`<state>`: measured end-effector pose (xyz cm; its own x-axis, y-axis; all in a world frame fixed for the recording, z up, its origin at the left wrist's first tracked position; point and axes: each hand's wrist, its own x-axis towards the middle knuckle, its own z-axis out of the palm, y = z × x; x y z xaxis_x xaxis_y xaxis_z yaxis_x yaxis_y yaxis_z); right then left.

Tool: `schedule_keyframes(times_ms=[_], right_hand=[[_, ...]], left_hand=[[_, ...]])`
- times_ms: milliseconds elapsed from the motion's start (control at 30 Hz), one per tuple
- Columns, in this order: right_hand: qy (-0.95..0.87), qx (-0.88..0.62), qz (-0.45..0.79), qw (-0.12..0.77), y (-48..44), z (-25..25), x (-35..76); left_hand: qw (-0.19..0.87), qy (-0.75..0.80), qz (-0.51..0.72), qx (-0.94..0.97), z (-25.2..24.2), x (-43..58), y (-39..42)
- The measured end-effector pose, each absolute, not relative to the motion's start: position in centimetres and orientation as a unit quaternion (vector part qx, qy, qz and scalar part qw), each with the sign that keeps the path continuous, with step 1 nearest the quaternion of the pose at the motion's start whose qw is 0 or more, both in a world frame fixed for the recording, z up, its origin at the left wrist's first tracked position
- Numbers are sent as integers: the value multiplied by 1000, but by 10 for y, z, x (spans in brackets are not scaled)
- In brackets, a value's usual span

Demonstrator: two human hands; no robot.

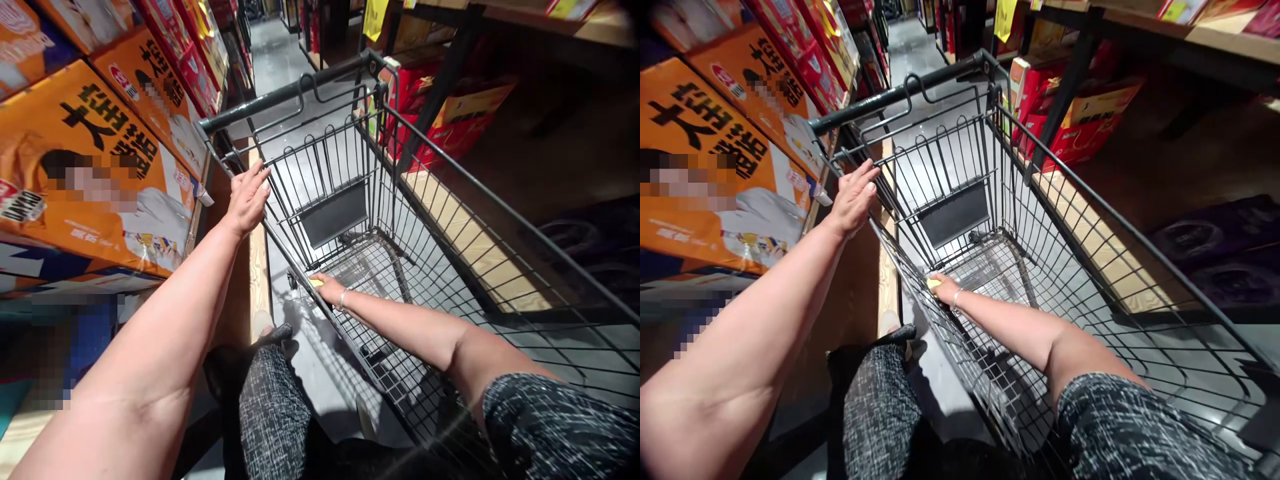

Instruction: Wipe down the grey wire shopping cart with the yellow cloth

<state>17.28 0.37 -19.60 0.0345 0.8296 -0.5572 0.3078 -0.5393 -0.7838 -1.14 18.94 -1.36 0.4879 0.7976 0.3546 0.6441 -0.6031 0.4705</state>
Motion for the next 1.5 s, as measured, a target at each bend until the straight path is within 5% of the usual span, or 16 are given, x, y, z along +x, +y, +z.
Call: schedule_keyframes(times_ms=[200, 333, 433, 567, 700, 833, 967, 1133, 1300, 1500], right_hand=[[-343, -465, 667, 470, 12, -52, 179], [-354, -348, 702, 510, 7, 12, 184], [-377, -370, 698, 483, 2, -9, 184], [-401, -440, 704, 387, -5, -97, 198], [-512, -541, 625, 235, -25, -180, 219], [-576, -604, 518, 186, -38, -216, 236], [-612, -676, 374, 168, -14, -204, 270], [-635, -737, 193, 129, 49, -120, 351], [-715, -666, -213, 18, 85, -40, 411], [-762, -588, -264, -54, 54, -91, 436]], left_hand=[[112, 431, 289, 847, -15, -5, 177], [122, 434, 291, 844, -15, -4, 174], [127, 434, 302, 839, -16, -4, 173], [126, 440, 321, 829, -17, -2, 170], [121, 447, 323, 826, -18, 0, 169], [121, 445, 323, 826, -18, 0, 171], [129, 444, 328, 824, -20, -1, 175], [122, 444, 327, 825, -22, 2, 174], [98, 472, 303, 822, -20, 5, 169], [84, 469, 286, 831, -21, 3, 172]])
